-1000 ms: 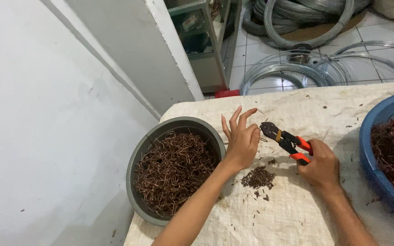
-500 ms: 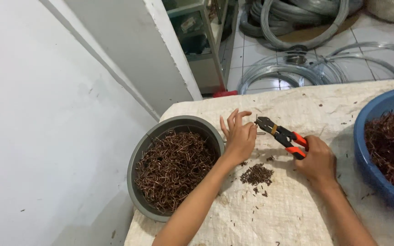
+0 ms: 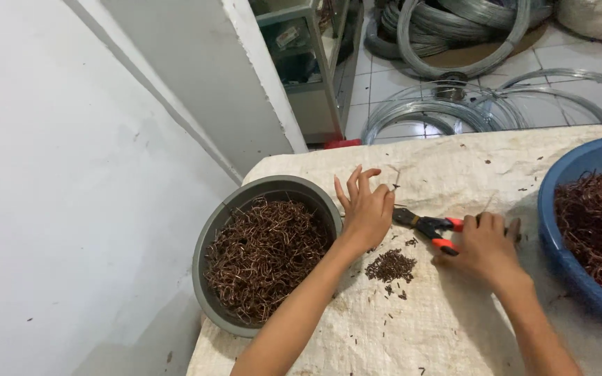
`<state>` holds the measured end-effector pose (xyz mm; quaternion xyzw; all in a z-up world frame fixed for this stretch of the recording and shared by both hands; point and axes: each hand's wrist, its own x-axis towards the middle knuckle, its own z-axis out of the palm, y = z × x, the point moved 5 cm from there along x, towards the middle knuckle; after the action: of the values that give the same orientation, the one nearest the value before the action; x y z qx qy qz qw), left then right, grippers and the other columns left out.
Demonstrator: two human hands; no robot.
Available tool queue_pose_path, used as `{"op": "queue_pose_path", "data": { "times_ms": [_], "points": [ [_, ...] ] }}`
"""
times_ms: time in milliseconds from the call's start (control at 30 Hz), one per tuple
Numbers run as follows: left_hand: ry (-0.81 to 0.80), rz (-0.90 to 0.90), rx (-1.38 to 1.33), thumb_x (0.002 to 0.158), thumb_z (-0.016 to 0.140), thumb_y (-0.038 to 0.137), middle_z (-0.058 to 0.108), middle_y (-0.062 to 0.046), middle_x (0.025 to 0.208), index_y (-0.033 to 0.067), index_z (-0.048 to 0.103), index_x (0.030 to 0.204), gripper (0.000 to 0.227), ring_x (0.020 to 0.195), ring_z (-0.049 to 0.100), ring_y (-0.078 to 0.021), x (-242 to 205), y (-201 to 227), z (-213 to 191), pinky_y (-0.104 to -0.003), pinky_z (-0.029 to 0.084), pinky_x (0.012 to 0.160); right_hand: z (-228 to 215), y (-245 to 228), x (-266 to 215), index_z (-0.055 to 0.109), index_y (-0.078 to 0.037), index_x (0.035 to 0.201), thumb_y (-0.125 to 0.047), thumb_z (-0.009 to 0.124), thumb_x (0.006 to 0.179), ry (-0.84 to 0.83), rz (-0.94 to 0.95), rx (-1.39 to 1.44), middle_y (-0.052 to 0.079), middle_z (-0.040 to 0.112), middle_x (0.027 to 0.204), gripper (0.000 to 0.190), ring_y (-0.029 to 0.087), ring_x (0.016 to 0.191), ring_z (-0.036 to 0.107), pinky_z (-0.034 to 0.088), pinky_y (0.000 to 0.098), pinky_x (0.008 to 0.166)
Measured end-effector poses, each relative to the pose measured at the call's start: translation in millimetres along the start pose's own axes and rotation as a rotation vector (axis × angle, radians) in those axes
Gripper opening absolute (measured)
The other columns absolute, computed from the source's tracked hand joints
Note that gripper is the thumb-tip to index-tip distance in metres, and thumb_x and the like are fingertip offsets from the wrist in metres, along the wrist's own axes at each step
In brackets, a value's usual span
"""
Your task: Trimming small dried stems using side cutters and sorting them into bowls
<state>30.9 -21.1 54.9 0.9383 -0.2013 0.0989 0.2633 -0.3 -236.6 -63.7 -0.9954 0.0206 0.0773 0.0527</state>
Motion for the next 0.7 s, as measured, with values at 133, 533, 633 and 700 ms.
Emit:
{"op": "queue_pose_path", "data": {
  "times_ms": [133,533,633,700],
  "points": [
    [-0.022,-0.02,-0.05,0.101,0.047,0.03,0.042,-0.011,0.135,0.0086,0.061,0.09,0.028,0.147,0.017,-0.0418,-2,-14,20,-0.072,-0.008,0.114,-16,-41,-1,0.064,-0.014,0.131,-0.061,0.085,0.067,0.297,-0.175,0.036,0.016,0.065,0.122,0.083,0.04,0.123,0.063,0.047,0.0605,0.107],
    [-0.278,-0.015,-0.266,0.105,0.039,0.048,0.043,-0.006,0.14,0.0172,0.063,0.104,0.039,0.146,0.021,-0.0389,-3,-2,32,-0.073,-0.005,0.114,-115,-52,-52,0.067,-0.026,0.092,-0.029,0.075,0.087,0.542,-0.24,0.309,-0.007,0.063,0.084,0.01,0.021,0.08,0.07,0.057,0.0331,0.07],
    [-0.322,0.048,-0.282,0.096,0.026,0.076,0.034,-0.015,0.151,0.0229,0.062,0.126,0.07,0.148,0.019,-0.0434,-2,25,27,-0.071,0.0,0.117,-139,-28,-61,0.07,-0.022,0.087,-0.013,0.07,0.085,0.401,-0.221,0.368,0.003,0.071,0.086,0.009,0.034,0.082,0.073,0.058,0.0449,0.068],
    [-0.371,0.151,-0.253,0.087,0.008,0.078,0.008,-0.02,0.165,0.0211,0.045,0.148,0.092,0.149,0.006,-0.0475,-6,65,17,-0.075,0.01,0.113,-157,-1,-78,0.071,-0.019,0.112,-0.019,0.068,0.089,0.37,0.043,0.237,-0.001,0.073,0.11,0.024,0.03,0.079,0.074,0.06,0.0446,0.073]
  ]
}}
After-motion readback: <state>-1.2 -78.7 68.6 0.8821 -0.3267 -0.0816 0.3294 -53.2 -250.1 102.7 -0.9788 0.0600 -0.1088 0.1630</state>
